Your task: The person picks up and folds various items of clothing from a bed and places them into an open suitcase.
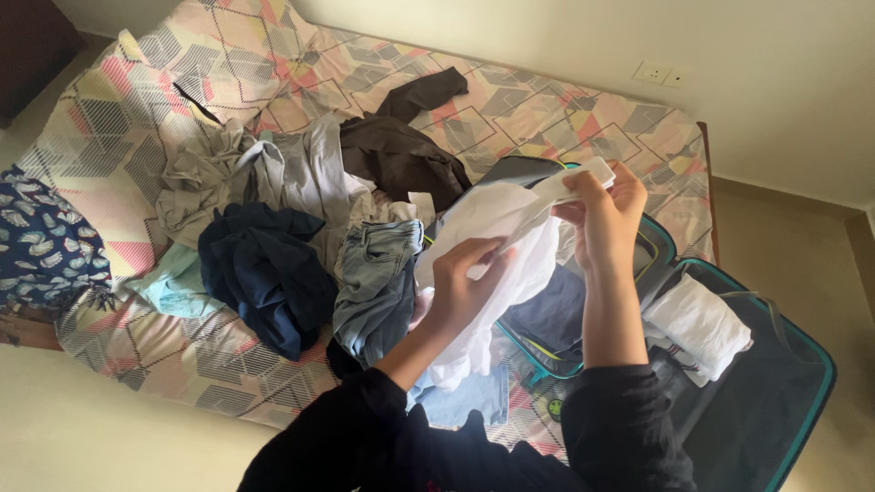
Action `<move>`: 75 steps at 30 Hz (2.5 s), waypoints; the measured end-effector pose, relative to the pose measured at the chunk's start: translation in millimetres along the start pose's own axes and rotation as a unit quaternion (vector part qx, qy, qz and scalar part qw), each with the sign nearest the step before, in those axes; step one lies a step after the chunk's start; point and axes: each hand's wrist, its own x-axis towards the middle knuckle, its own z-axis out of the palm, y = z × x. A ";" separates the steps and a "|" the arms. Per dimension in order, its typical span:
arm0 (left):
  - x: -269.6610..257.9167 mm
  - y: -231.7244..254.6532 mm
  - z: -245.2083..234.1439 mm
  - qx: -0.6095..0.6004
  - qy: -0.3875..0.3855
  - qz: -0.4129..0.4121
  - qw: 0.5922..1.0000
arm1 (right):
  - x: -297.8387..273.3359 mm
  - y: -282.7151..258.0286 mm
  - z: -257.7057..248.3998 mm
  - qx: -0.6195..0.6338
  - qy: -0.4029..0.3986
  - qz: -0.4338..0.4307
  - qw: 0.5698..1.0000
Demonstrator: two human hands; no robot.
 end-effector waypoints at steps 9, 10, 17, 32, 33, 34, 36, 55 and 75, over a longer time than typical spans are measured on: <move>1.2 5.7 -21.4 -0.204 -0.246 -0.228 0.920 | 11.8 10.4 -15.6 -0.038 -0.028 0.045 0.998; 0.5 3.0 -21.1 -0.242 -0.262 -0.221 0.908 | 12.9 13.8 -15.1 -0.045 -0.026 0.042 0.998; -18.6 -45.8 -2.5 -0.255 -0.132 -0.287 0.914 | 3.3 37.7 -11.3 -0.223 -0.122 0.022 0.967; -82.7 -94.7 33.4 -0.061 0.015 -0.255 0.965 | -72.2 144.9 -58.5 -0.216 -0.112 0.217 0.945; -83.1 -97.3 34.8 -0.084 0.015 -0.316 0.945 | -74.5 155.6 -65.3 -0.218 -0.114 0.218 0.944; -84.1 -99.1 35.7 -0.106 0.014 -0.374 0.921 | -76.5 165.1 -70.8 -0.191 -0.111 0.232 0.947; -85.2 -102.4 35.5 -0.119 0.017 -0.396 0.911 | -78.5 177.6 -79.5 -0.165 -0.110 0.243 0.950; -98.0 -142.7 6.9 -0.263 0.041 -0.482 0.835 | -81.5 245.1 -112.0 0.118 -0.140 0.308 0.934; -118.3 -128.5 9.0 -0.299 -0.012 -0.349 0.888 | -114.0 164.2 -49.3 -0.369 -0.105 0.104 0.918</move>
